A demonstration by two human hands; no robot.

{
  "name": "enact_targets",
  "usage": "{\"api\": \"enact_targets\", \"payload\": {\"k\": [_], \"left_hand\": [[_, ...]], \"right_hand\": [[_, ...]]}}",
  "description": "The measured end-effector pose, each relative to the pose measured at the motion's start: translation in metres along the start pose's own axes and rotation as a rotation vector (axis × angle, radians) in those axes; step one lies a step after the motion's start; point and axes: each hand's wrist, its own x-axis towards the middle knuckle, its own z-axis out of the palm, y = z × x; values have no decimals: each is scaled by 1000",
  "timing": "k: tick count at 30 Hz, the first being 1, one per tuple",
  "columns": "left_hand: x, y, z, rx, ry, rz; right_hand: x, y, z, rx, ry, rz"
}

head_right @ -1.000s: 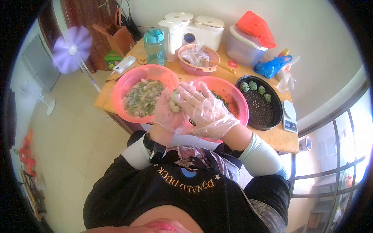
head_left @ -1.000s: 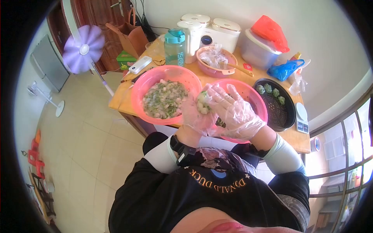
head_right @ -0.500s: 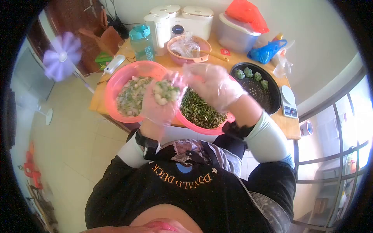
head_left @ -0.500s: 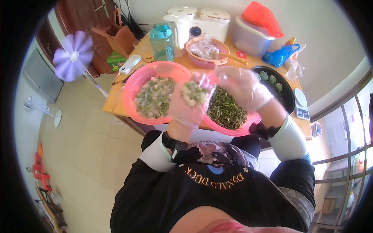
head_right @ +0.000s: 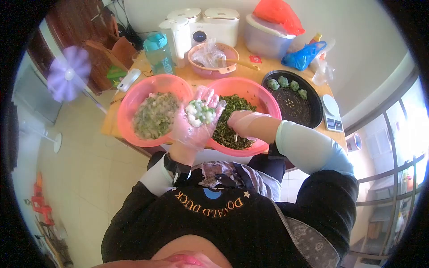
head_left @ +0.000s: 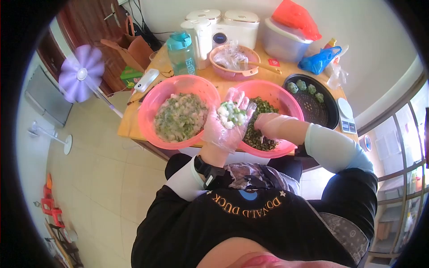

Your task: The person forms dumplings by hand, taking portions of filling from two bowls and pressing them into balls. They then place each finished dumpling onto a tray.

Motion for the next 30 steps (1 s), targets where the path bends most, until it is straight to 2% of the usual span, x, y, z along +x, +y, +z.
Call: {"api": "enact_targets", "payload": {"k": [1, 2, 4, 6, 8, 9, 10, 12, 15, 16, 17, 18, 19, 23, 25, 28, 30], "left_hand": [[0, 0, -1, 41, -8, -7], [0, 0, -2, 39, -10, -3], [2, -2, -4, 53, -42, -36], [4, -6, -4, 46, -33, -48], [9, -12, -5, 36, -24, -55], [12, -15, -8, 16, -1, -47], [16, -18, -11, -4, 22, -39], [25, -23, -22, -10, 21, -52], [25, -36, -13, 9, 51, -54], [24, -40, -8, 37, 81, -37], [27, -42, -12, 39, 78, -42], [31, -44, -17, 58, -11, -44], [35, -44, -22, 77, -101, -44], [36, -44, -15, 43, -160, -85], [36, -47, -14, 18, -53, -65], [38, -44, -22, -37, -88, -67], [41, -44, -24, 19, -98, -67]], "right_hand": [[-1, 5, 1, 51, 108, -14], [-2, 10, -1, 46, 108, -17], [-2, 20, -7, 31, -27, -4], [-11, 19, -19, 28, -30, 18], [-26, 22, -33, 215, 179, 62], [-35, 21, -44, 213, 232, 80], [-44, 20, -61, 213, 231, 82], [-59, 9, -95, 446, 147, 170], [-77, -20, -119, 499, 222, 131], [-69, -22, -113, 500, 226, 137], [-56, -22, -101, 404, 273, 33], [-49, -27, -98, 305, 318, -71], [-47, -31, -101, 281, 197, -105], [-53, -40, -106, 396, 194, -16], [-52, -35, -97, 506, 466, 108], [-39, -21, -80, 488, 354, -17], [-54, -39, -86, 535, 432, -37]]}}
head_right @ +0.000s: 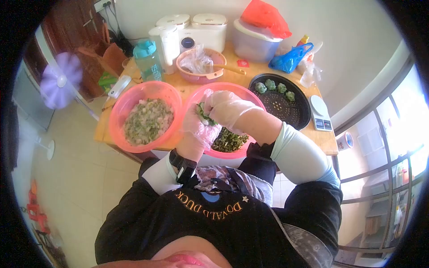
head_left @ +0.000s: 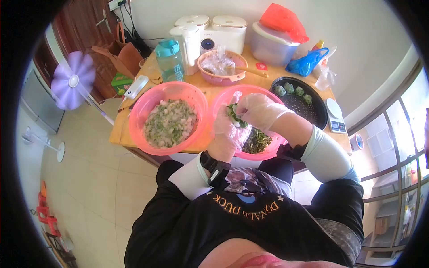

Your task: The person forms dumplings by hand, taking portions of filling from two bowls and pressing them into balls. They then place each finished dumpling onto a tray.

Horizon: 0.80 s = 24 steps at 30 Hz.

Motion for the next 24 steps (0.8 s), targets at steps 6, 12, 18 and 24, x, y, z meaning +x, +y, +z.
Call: {"api": "enact_targets", "payload": {"k": [6, 12, 18, 24], "left_hand": [[-5, -2, 18, 111, 121, 14], [14, 1, -20, 166, 25, -53], [3, -7, -1, 200, 102, -29], [-6, -8, 16, 166, 76, 8]], "right_hand": [[0, 25, -2, 255, 80, 133], [-10, 32, 29, -75, 235, -313], [-11, 34, 24, -33, 198, -226], [-28, 24, 7, 234, 207, 80]]}}
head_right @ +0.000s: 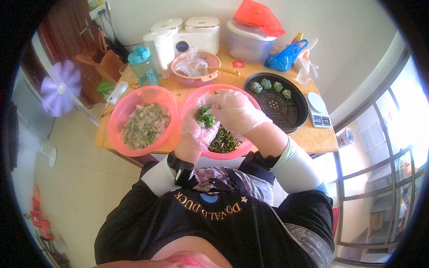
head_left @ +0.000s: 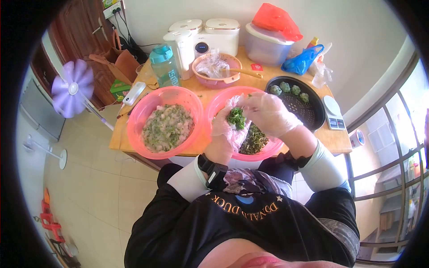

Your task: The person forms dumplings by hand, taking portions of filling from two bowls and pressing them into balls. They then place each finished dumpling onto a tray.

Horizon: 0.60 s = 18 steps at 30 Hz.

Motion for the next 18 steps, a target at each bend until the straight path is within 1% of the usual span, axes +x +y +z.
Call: {"api": "enact_targets", "payload": {"k": [2, 3, 4, 6, 7, 8, 10, 14, 16, 17, 18], "left_hand": [[4, 1, -8, 21, -37, -10], [13, 2, -21, 44, -66, -20], [21, 2, -35, 67, -93, -29], [17, -1, -28, 35, -72, -45], [16, -2, -25, -1, -49, -58], [17, -2, -26, -2, -47, -57], [19, -1, -27, 20, -15, -91], [12, -2, -17, 47, 50, -89], [15, -2, -26, 31, -71, -10], [15, -2, -22, 32, -71, -11], [13, -2, -14, -19, 29, 11]], "right_hand": [[1, 14, 20, -383, 235, -446], [0, 14, 25, -371, 223, -522], [-2, 14, 31, -371, 227, -520], [-4, 15, 40, -397, 192, -387], [1, 24, 47, -406, 248, -426], [4, 29, 50, -405, 246, -426], [8, 34, 52, -450, 217, -502], [5, 26, 42, -368, 143, -472], [0, 13, 30, -427, 76, -487], [-4, 8, 23, -426, 78, -487], [-8, 3, 15, -311, 148, -399]]}}
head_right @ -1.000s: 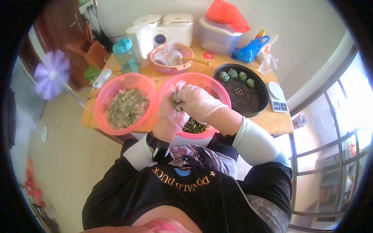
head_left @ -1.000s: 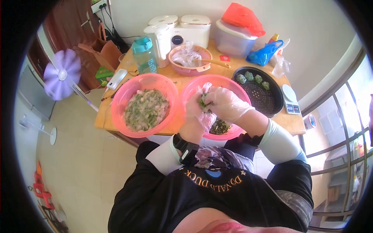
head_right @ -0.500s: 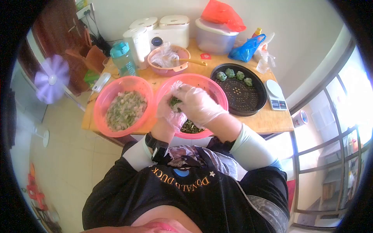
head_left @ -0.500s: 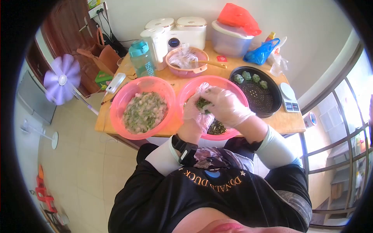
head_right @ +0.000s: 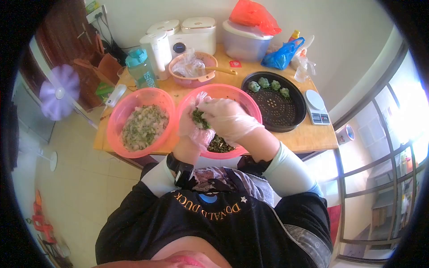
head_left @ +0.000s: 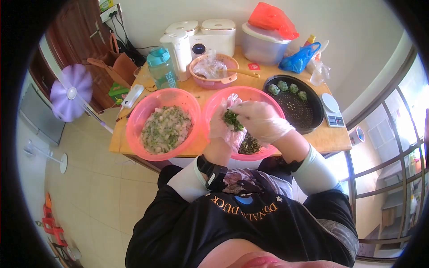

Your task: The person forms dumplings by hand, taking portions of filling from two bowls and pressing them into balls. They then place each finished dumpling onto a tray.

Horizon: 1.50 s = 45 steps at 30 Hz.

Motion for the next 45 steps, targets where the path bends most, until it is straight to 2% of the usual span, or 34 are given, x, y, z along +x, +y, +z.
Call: {"api": "enact_targets", "payload": {"k": [1, 2, 4, 5, 7, 8, 9, 10, 13, 15, 16, 17, 18, 19, 20, 21, 22, 23, 24, 25, 29, 31, 32, 34, 35, 37, 38, 40, 41, 43, 44, 45], "left_hand": [[-2, 1, 8, -52, 100, 24], [-7, 2, 16, -55, 100, 28], [-16, 4, 27, -87, 137, 34], [-12, 5, 22, -87, 137, 33], [-1, 5, 5, -148, -215, -79], [-2, 4, 5, -147, -214, -84], [-2, 3, 6, -121, -216, -69], [-2, 2, 8, -95, -218, -52], [-13, -2, 21, -103, -187, 12], [-9, -2, 14, -94, -215, 9], [-7, -2, 9, -85, -246, 2], [-6, -1, 6, -84, -245, 1], [-7, 0, 2, -44, -192, -3], [-5, 1, -1, -3, -139, -7], [-1, 0, -7, -1, -140, -7], [4, 1, -12, -81, -318, -26], [7, 2, -16, -163, -497, -44], [6, 3, -14, -165, -498, -41], [2, 4, -12, -101, -330, -1], [-1, 4, -10, -37, -160, 38], [-2, 4, -4, -142, -217, -41], [-2, 4, -3, -87, -84, -11], [-3, 4, -2, -88, -84, -9], [-6, 6, 0, -102, -30, -19], [-5, 6, -3, -103, -29, -18], [0, 6, -15, -83, -260, -55], [2, 7, -18, -83, -260, -55], [4, 8, -23, -76, -364, -58], [1, 8, -15, -76, -365, -57], [-9, 7, 8, -1, -58, 44], [-7, 9, 4, -4, -60, 48], [-3, 12, -2, -33, -233, 6]], "right_hand": [[-1, -2, -7, 93, 72, 105], [-3, -5, -13, 94, 69, 102], [-9, -9, -20, 227, -9, 355], [-13, 2, -6, 168, 22, 341], [-14, 1, 7, 216, -2, 382], [-14, 0, 15, 265, -29, 419], [-15, -1, 23, 245, 57, 409], [-13, -3, 23, 245, 58, 409], [-5, -2, 26, 65, -44, 399], [-4, 7, 38, -213, -50, 225], [-3, 8, 43, -213, -50, 225], [-2, 5, 47, -104, 47, 268], [0, 2, 48, 5, 146, 309], [1, 3, 40, 6, 147, 310], [4, 0, 22, -174, -57, 186], [5, -4, 9, -352, -262, 60], [5, -8, 2, -352, -261, 59], [6, -11, -4, -111, -125, 230], [6, -12, -6, 132, 10, 398], [5, -4, 0, 176, 78, 370], [10, -15, 6, 259, 14, 396], [10, -13, 12, 369, -20, 400], [11, -12, 18, 368, -21, 399], [12, -7, 31, 101, 65, 259], [11, -3, 37, 101, 63, 258], [10, 4, 46, -156, 69, 54], [10, 4, 42, -156, 69, 54], [9, 4, 27, -243, -82, -60], [7, 1, 18, -243, -82, -62], [4, -9, 3, -1, 63, 187], [3, -16, -2, -3, 61, 183], [1, -22, -6, 123, 21, 316]]}}
